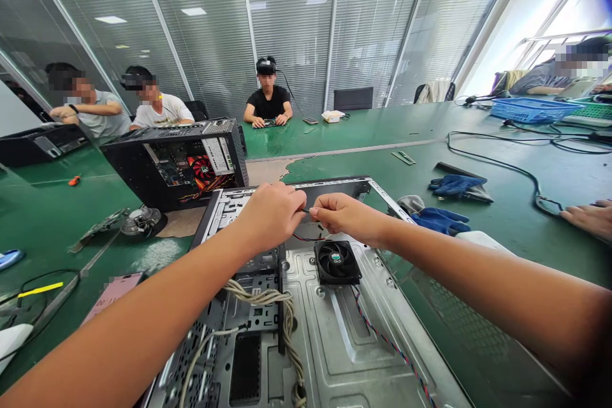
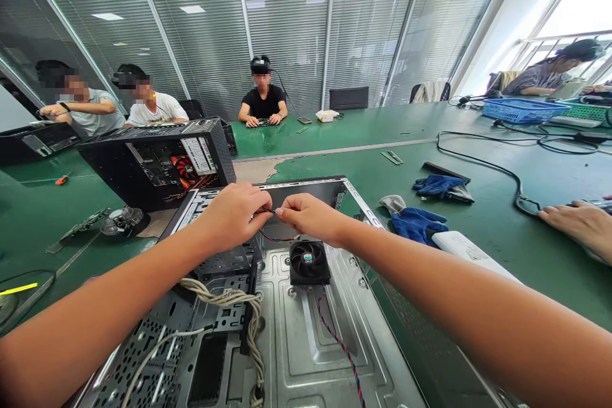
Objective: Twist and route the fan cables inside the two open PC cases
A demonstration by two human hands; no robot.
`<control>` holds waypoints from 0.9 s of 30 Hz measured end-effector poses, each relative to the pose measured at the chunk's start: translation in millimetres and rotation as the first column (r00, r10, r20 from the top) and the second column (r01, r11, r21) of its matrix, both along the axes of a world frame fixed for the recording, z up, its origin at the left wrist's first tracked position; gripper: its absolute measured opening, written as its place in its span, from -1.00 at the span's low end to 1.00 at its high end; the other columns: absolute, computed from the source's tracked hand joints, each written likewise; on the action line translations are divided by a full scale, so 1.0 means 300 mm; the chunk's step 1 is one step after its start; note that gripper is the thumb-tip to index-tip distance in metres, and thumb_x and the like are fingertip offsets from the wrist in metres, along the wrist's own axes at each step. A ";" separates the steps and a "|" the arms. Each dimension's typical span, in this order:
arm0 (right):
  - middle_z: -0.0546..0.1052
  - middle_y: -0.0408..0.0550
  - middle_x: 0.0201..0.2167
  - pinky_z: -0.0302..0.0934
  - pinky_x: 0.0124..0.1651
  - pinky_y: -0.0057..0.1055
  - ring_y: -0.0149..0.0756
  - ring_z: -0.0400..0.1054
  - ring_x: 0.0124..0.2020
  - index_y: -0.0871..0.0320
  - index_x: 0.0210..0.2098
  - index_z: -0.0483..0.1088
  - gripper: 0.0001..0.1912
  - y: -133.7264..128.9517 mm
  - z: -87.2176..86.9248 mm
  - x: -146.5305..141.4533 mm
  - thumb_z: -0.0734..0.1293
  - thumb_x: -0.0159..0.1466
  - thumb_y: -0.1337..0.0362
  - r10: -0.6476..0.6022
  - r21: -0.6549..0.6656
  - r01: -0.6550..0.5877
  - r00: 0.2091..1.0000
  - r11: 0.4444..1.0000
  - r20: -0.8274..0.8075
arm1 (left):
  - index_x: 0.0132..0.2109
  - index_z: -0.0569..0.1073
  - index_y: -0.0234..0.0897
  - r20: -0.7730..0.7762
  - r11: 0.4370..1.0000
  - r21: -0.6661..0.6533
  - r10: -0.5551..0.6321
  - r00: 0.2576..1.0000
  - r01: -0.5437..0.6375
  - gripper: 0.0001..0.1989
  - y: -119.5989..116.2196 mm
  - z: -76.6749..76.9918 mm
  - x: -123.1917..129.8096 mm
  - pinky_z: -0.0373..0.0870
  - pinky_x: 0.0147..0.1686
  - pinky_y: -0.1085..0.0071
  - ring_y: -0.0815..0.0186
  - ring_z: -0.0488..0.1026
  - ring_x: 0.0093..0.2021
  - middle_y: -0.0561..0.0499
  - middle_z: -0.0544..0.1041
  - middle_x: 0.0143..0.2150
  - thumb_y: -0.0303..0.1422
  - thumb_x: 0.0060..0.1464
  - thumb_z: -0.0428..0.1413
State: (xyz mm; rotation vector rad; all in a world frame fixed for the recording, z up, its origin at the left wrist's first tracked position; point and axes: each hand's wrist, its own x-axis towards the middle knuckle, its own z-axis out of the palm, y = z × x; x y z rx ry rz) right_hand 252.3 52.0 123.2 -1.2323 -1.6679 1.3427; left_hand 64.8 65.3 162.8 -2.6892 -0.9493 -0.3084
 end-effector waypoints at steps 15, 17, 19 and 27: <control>0.28 -0.21 -0.63 -0.10 -0.50 -0.42 -0.45 0.02 -0.59 0.14 -0.53 0.24 -0.76 -0.003 0.019 0.003 0.28 0.21 0.19 -0.050 0.227 -0.003 0.973 0.974 0.226 | -0.28 0.45 -0.27 -0.043 1.000 0.025 -0.009 0.999 0.010 -0.82 0.006 -0.007 0.001 0.11 -0.36 0.34 0.25 0.42 -0.28 0.00 0.55 -0.32 -0.38 0.24 -0.02; 0.27 -0.21 -0.62 -0.08 -0.48 -0.42 -0.44 0.04 -0.57 0.14 -0.52 0.24 -0.77 -0.001 0.017 0.005 0.28 0.20 0.18 -0.061 0.268 -0.005 0.970 0.963 0.237 | -0.29 0.45 -0.28 -0.040 1.000 0.023 -0.009 0.999 0.010 -0.81 0.007 -0.007 0.000 0.12 -0.36 0.35 0.25 0.43 -0.28 -0.01 0.55 -0.32 -0.37 0.25 -0.02; 0.27 -0.21 -0.60 -0.07 -0.47 -0.41 -0.43 0.05 -0.55 0.14 -0.51 0.26 -0.77 0.001 0.015 0.006 0.27 0.21 0.17 -0.057 0.296 -0.016 0.970 0.955 0.237 | -0.29 0.44 -0.29 -0.032 1.000 0.020 -0.010 0.999 0.011 -0.80 0.007 -0.007 0.000 0.14 -0.35 0.35 0.25 0.43 -0.27 -0.02 0.55 -0.30 -0.34 0.25 -0.02; 0.26 -0.20 -0.60 -0.08 -0.45 -0.40 -0.42 0.04 -0.54 0.17 -0.47 0.36 -0.76 0.009 0.013 0.007 0.23 0.25 0.17 -0.018 0.296 -0.069 0.960 0.953 0.281 | -0.29 0.43 -0.29 -0.026 0.999 -0.017 -0.050 0.998 0.050 -0.82 0.008 -0.002 -0.001 0.17 -0.33 0.35 0.24 0.43 -0.27 -0.02 0.55 -0.29 -0.29 0.22 0.04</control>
